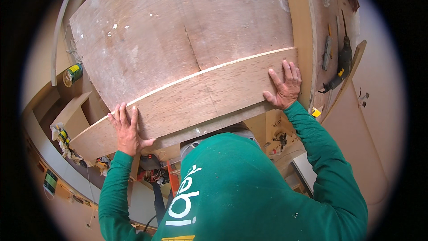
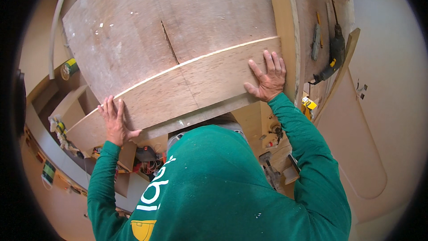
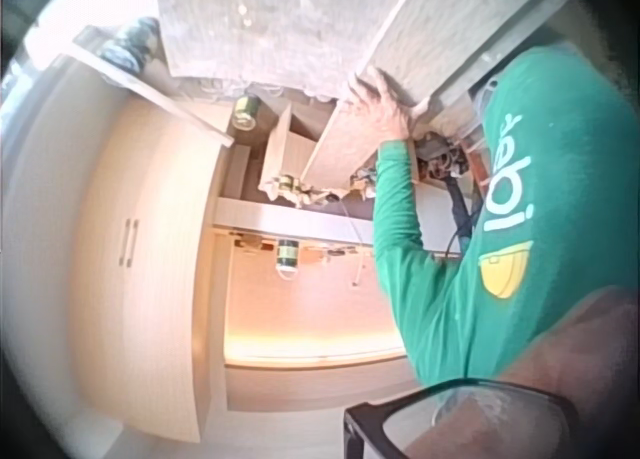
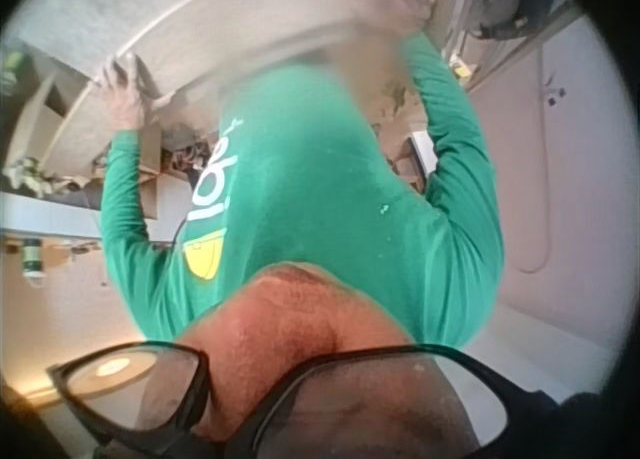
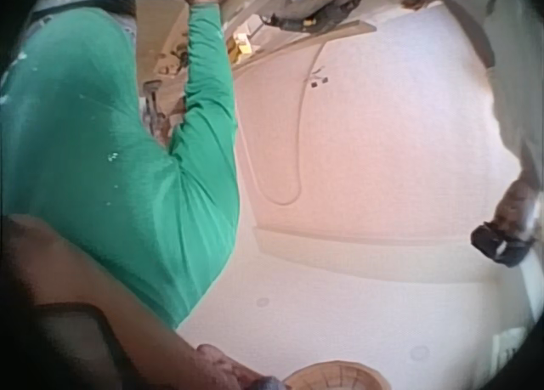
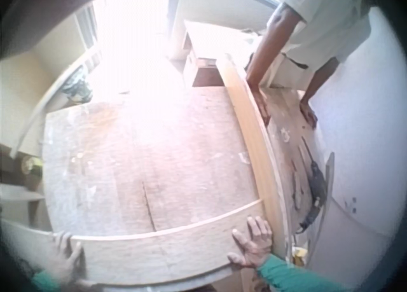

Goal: The person uses a power drill to fasten a wooden strip to a large board, then lifts and positions a long wooden trim piece against the ceiling near a window. The person aligns the trim and appears to secure it in place.

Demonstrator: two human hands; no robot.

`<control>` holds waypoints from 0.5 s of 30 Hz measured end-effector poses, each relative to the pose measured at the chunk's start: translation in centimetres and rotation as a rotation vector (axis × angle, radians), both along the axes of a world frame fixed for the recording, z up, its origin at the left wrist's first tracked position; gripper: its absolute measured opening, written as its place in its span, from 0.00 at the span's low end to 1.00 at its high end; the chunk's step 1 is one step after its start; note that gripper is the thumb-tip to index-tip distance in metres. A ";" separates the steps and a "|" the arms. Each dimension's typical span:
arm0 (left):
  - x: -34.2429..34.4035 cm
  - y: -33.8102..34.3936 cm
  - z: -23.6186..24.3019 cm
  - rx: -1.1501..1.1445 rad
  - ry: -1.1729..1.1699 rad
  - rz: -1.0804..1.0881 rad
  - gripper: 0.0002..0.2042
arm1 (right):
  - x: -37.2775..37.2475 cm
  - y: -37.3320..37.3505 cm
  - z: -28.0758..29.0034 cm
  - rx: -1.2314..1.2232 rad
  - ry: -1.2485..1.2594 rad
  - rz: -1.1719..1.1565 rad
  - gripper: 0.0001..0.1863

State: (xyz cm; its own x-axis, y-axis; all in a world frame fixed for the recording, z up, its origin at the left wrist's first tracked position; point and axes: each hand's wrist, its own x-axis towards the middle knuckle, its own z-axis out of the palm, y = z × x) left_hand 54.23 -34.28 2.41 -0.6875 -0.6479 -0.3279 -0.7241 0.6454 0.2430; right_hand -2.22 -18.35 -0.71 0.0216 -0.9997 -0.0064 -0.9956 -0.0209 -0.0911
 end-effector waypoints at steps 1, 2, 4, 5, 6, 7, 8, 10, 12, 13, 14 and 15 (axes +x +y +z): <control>0.1 0.0 0.0 0.007 -0.011 -0.003 0.69 | 0.0 0.1 0.0 0.003 0.003 0.000 0.40; 0.1 0.0 0.0 0.012 -0.021 -0.006 0.69 | 0.0 0.0 0.0 -0.001 -0.001 0.002 0.40; 0.1 -0.1 0.1 0.024 -0.036 -0.006 0.69 | 0.0 0.0 0.0 -0.008 -0.009 0.005 0.40; 0.1 0.0 0.1 0.032 -0.042 -0.003 0.69 | 0.0 0.0 0.0 -0.008 -0.014 0.003 0.40; 0.2 0.0 0.1 0.040 -0.048 0.001 0.69 | 0.0 0.0 0.0 -0.008 -0.018 0.000 0.40; 0.2 0.0 0.1 0.038 -0.040 0.002 0.69 | 0.0 0.0 0.1 -0.007 -0.022 -0.002 0.40; 0.2 0.0 0.0 0.038 -0.032 0.002 0.69 | 0.0 0.0 0.1 -0.006 -0.019 -0.002 0.40; 0.2 0.0 0.0 0.036 -0.022 0.004 0.69 | 0.0 0.0 0.1 -0.003 -0.014 -0.002 0.40; 0.1 0.1 -0.1 0.034 -0.019 0.008 0.70 | 0.0 0.0 0.0 -0.006 -0.012 -0.001 0.40; 0.2 0.1 -0.1 0.032 -0.017 0.007 0.70 | 0.0 0.0 0.0 -0.008 -0.011 0.000 0.40; 0.2 0.0 -0.2 0.031 -0.015 0.005 0.70 | 0.0 0.0 -0.1 -0.009 -0.010 0.001 0.40; 0.2 0.0 -0.2 0.030 -0.013 0.003 0.70 | 0.0 0.0 -0.1 -0.009 -0.008 0.002 0.40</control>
